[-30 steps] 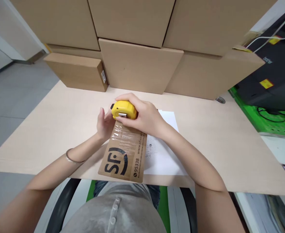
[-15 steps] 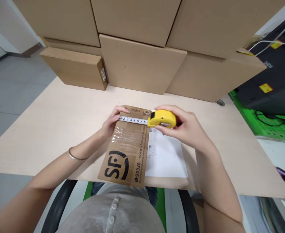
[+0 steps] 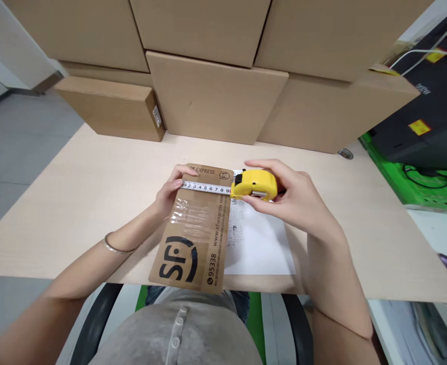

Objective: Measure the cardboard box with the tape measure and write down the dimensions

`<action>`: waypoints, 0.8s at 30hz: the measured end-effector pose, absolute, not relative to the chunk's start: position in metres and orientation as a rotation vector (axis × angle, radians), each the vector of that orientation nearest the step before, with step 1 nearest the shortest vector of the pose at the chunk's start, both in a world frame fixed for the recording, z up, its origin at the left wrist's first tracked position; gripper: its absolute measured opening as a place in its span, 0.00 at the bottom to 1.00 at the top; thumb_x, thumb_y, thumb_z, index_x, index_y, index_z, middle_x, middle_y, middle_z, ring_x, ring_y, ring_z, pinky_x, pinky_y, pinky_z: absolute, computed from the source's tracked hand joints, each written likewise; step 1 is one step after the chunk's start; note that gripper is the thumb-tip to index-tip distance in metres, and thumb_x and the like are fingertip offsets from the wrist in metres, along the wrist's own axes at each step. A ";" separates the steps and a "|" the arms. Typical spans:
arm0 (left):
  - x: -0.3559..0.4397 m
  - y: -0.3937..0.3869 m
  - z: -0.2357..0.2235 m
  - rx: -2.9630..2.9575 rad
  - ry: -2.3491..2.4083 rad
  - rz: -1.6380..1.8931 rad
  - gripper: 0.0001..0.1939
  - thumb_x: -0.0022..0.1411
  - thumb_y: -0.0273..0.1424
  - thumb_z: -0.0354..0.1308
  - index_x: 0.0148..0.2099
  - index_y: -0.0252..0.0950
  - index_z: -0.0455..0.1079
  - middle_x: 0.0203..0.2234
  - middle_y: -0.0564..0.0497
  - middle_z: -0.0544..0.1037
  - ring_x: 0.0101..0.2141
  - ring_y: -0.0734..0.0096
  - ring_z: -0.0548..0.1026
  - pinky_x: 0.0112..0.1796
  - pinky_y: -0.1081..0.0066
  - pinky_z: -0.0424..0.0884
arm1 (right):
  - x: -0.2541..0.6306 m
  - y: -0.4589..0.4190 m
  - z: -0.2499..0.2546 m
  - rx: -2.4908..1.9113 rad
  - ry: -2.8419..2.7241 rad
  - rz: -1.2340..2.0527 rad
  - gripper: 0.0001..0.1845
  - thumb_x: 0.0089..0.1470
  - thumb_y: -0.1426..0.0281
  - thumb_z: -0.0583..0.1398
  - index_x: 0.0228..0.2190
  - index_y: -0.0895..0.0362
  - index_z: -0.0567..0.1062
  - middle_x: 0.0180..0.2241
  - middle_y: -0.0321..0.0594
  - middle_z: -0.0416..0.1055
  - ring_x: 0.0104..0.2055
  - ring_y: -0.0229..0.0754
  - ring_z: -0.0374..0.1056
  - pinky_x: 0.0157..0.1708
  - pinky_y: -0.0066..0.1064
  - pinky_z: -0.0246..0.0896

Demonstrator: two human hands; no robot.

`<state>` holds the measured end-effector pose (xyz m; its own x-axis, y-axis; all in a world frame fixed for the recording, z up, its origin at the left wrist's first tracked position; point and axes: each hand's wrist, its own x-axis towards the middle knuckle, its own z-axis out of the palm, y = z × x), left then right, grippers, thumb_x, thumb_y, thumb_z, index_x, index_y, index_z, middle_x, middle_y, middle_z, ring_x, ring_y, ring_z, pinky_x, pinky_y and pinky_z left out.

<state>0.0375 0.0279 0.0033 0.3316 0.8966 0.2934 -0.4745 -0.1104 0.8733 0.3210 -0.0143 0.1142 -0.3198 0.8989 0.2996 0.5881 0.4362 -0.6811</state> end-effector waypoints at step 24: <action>-0.025 -0.087 -0.015 2.107 0.642 1.426 0.50 0.35 0.45 0.82 0.63 0.62 0.73 0.63 0.47 0.71 0.63 0.37 0.72 0.64 0.39 0.69 | 0.298 0.031 0.065 -1.181 -1.407 1.212 0.29 0.55 0.40 0.63 0.43 0.51 0.75 0.45 0.46 0.82 0.48 0.52 0.80 0.44 0.45 0.79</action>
<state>-0.0252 -0.0866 -0.0148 0.3360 0.6363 0.6944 0.0983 -0.7570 0.6460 0.2978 0.0310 0.0654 -0.1315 0.9902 0.0467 0.0999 0.0601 -0.9932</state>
